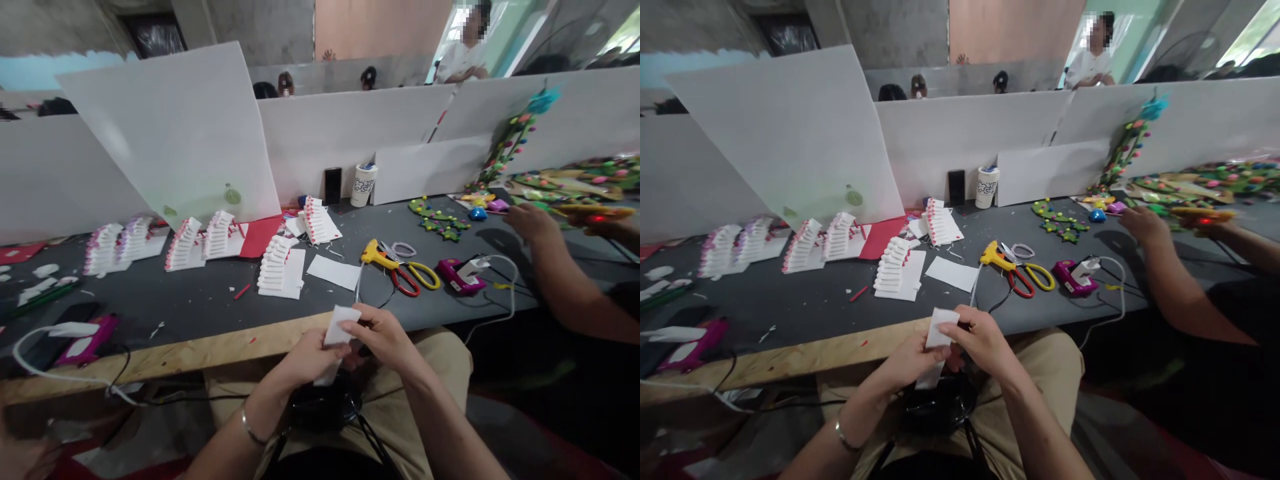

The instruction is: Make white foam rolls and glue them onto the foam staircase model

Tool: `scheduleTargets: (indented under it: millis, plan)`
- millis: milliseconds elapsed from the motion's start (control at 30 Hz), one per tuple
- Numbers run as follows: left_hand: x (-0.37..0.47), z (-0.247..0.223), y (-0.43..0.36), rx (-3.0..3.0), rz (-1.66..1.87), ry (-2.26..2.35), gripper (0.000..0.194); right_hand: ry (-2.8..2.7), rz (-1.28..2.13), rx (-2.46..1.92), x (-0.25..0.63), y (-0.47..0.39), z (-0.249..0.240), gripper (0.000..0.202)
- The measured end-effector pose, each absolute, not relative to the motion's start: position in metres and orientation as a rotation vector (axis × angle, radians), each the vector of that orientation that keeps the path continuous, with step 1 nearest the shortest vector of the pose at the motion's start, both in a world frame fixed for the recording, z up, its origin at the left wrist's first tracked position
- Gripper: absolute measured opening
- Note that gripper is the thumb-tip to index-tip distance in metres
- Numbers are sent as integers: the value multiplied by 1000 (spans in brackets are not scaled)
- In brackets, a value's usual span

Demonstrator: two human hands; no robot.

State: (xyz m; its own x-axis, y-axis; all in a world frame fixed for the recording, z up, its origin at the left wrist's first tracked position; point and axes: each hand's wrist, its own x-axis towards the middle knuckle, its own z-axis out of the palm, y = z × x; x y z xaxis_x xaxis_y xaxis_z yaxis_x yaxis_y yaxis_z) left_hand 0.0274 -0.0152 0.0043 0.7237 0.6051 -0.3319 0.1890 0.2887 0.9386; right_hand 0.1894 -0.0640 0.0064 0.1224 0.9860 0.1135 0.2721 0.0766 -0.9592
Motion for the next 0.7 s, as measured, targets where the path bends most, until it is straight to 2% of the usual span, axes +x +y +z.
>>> scheduleTargets:
  millis: [167,333,433,700]
  plan:
    - [47,-14,-25,750,739,845,44,-1083,821,-1414,187,-77,-10,38]
    - [52,-14,-28,638,938,892,44,-1223,787,-1563,173,-87,-19,26]
    - [54,-10,-31,606,975,903,43,-1273,715,-1597,168,-86,-20,24]
    - [53,-8,-30,562,977,890,43,-1229,899,-1550,163,-89,-30,33]
